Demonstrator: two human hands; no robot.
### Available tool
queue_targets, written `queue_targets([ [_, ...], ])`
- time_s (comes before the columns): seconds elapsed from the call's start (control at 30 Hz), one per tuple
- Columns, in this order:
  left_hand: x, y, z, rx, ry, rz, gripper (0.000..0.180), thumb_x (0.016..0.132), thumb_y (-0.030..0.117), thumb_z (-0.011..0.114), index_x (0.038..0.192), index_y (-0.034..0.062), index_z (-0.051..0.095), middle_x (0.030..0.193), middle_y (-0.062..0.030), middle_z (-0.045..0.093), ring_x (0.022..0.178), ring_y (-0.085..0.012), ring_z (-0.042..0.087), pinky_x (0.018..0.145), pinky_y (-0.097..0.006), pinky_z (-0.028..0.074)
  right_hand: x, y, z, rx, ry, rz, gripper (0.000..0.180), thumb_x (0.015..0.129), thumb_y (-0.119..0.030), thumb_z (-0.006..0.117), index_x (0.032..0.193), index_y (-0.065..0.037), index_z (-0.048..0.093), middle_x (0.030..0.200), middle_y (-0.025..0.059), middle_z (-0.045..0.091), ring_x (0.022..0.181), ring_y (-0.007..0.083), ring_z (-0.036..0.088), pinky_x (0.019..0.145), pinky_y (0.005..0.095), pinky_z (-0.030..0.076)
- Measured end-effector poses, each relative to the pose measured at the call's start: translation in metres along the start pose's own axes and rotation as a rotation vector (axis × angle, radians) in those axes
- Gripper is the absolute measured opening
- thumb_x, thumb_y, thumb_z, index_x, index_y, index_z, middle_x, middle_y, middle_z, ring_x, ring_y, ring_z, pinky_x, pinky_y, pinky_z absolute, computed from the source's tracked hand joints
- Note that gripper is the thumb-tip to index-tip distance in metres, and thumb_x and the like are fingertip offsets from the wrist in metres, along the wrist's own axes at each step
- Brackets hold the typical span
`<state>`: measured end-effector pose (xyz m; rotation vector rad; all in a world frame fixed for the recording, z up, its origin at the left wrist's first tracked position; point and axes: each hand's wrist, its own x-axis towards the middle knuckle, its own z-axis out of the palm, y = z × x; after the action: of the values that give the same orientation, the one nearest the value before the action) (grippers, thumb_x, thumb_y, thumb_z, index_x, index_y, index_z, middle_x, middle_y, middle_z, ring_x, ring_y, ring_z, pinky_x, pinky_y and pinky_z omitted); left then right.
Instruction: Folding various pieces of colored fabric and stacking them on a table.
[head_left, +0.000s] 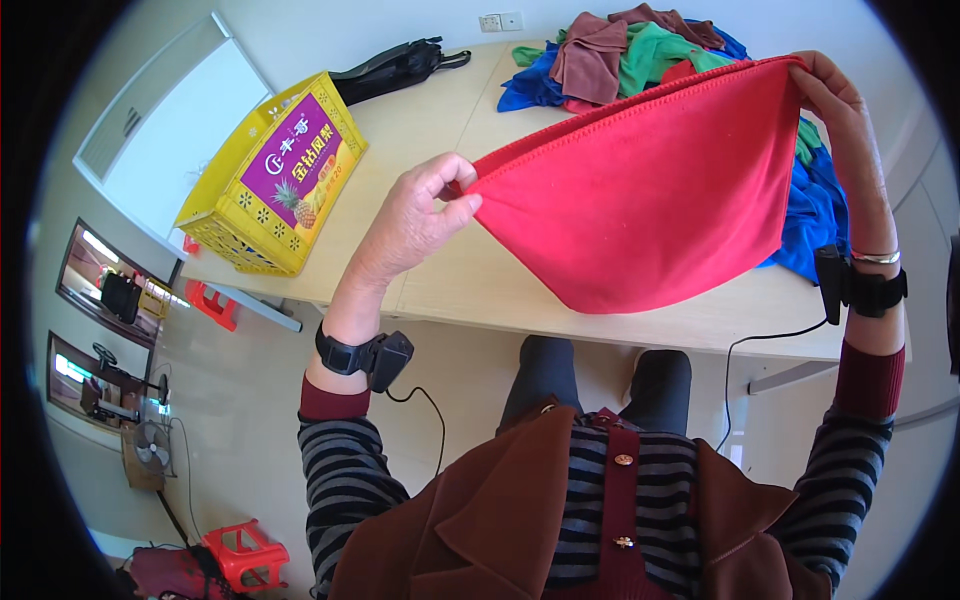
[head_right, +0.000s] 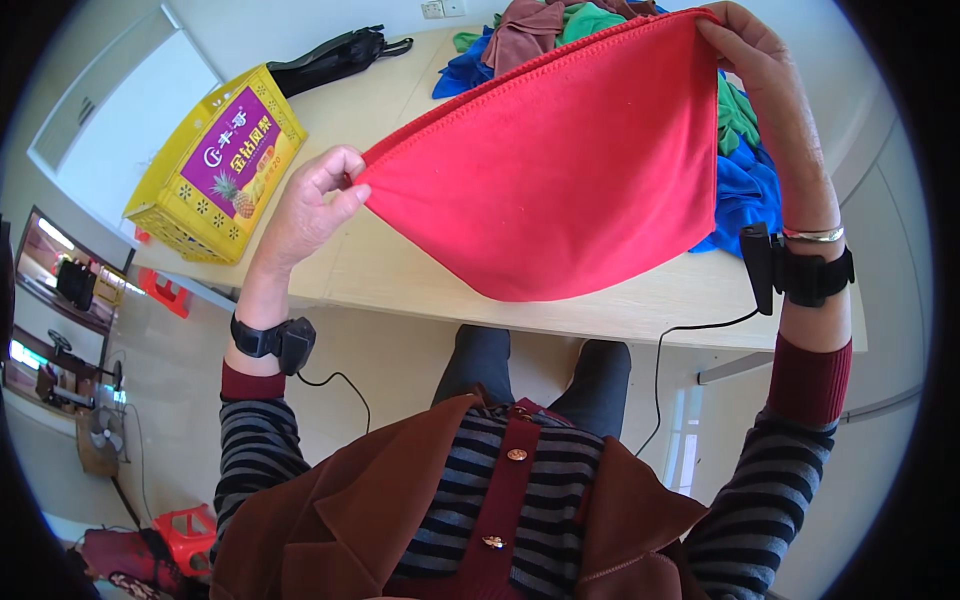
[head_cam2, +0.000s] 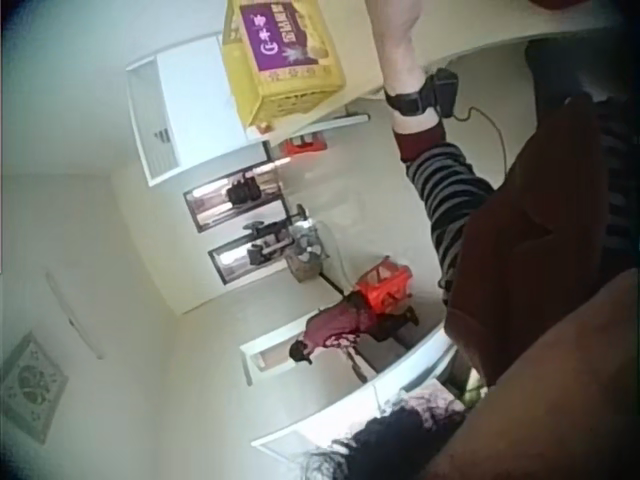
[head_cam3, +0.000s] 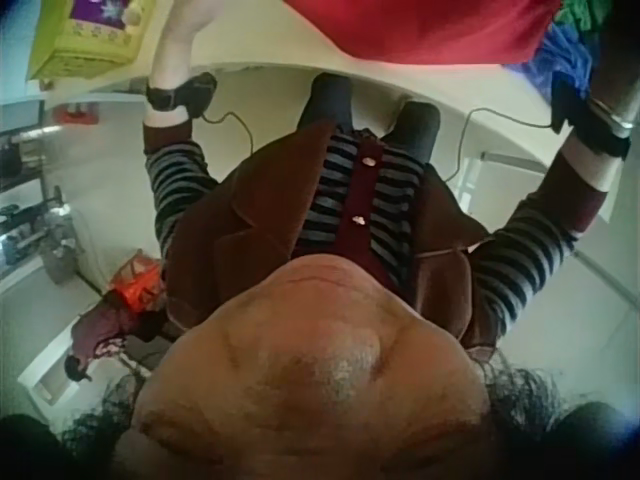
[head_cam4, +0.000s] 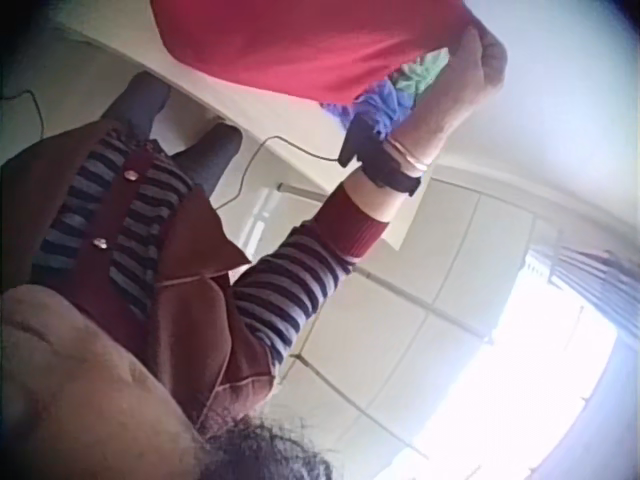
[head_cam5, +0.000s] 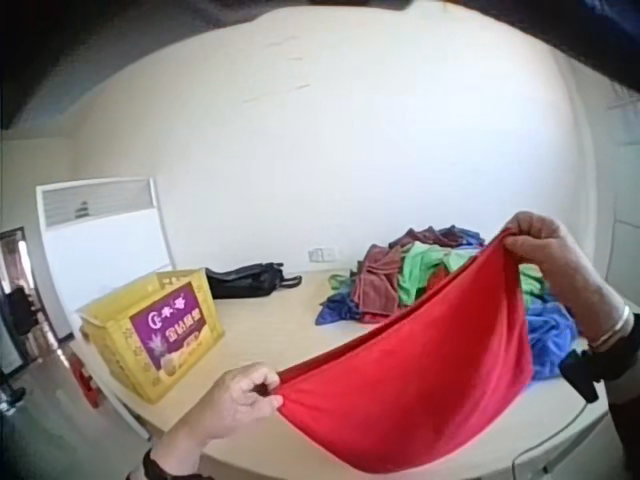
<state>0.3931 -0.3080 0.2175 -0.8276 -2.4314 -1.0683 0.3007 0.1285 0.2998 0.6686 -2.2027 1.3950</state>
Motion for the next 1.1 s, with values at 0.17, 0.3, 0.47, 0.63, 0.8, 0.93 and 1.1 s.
queue_targets([
  [0.17,0.010,0.000,-0.006,-0.305,0.099,-0.120,0.009,0.090,0.005,0.057,0.088,0.0018,0.049,0.078,-0.0002,0.055,0.070,-0.0082,0.052,0.067,-0.024,0.047,-0.011,-0.004,-0.009,-0.084,-0.013,-0.030,0.022,0.093,-0.024,0.059,0.109,-0.011,0.068,0.097,-0.0009,0.067,0.098,0.0091,0.060,0.095,0.0273,0.044],
  [0.3,0.013,0.009,-0.011,-0.445,0.116,-0.157,0.008,0.090,0.006,0.057,0.092,0.0021,0.051,0.079,0.0002,0.056,0.070,-0.0080,0.052,0.067,-0.023,0.046,-0.025,-0.015,-0.012,-0.060,0.063,0.002,0.021,0.093,-0.020,0.059,0.109,-0.010,0.068,0.097,-0.0010,0.067,0.098,0.0093,0.060,0.095,0.0273,0.044],
  [0.47,0.028,0.015,-0.020,-0.173,0.212,-0.043,0.010,0.091,0.007,0.057,0.100,0.0022,0.054,0.076,-0.0006,0.056,0.069,-0.0073,0.051,0.065,-0.021,0.043,-0.042,-0.005,-0.005,0.019,0.134,0.046,0.019,0.093,-0.018,0.058,0.107,-0.010,0.067,0.098,-0.0010,0.066,0.097,0.0092,0.059,0.095,0.0267,0.043],
  [0.63,0.030,0.017,-0.031,0.334,0.198,-0.085,0.014,0.093,0.007,0.056,0.106,0.0015,0.056,0.074,-0.0011,0.054,0.067,-0.0077,0.050,0.063,-0.020,0.042,-0.039,-0.007,-0.004,0.083,-0.033,0.066,0.018,0.093,-0.019,0.059,0.106,-0.009,0.067,0.096,-0.0015,0.065,0.096,0.0092,0.058,0.093,0.0247,0.043],
  [0.8,0.028,0.022,-0.035,0.261,0.336,0.085,0.013,0.094,0.009,0.055,0.104,0.0023,0.058,0.073,0.0003,0.053,0.064,-0.0055,0.047,0.059,-0.019,0.039,-0.041,0.001,-0.005,0.060,-0.024,0.034,0.020,0.093,-0.021,0.060,0.106,-0.007,0.065,0.093,-0.0012,0.063,0.095,0.0096,0.058,0.091,0.0243,0.042],
  [0.93,0.037,0.019,-0.046,-0.163,0.307,-0.181,0.012,0.095,0.011,0.055,0.103,0.0036,0.059,0.072,0.0015,0.053,0.060,-0.0027,0.043,0.053,-0.017,0.036,-0.035,0.010,-0.002,-0.051,-0.046,-0.016,0.020,0.093,-0.021,0.060,0.107,-0.007,0.065,0.093,-0.0002,0.063,0.096,0.0102,0.058,0.091,0.0248,0.042],
  [1.1,0.049,-0.013,-0.036,-0.135,0.235,-0.309,0.012,0.096,0.013,0.053,0.100,0.0043,0.059,0.072,0.0025,0.053,0.054,-0.0015,0.042,0.048,-0.016,0.032,-0.023,0.026,0.018,-0.101,0.002,0.036,0.019,0.093,-0.021,0.061,0.103,-0.007,0.066,0.092,-0.0003,0.064,0.096,0.0101,0.058,0.090,0.0249,0.042],
])
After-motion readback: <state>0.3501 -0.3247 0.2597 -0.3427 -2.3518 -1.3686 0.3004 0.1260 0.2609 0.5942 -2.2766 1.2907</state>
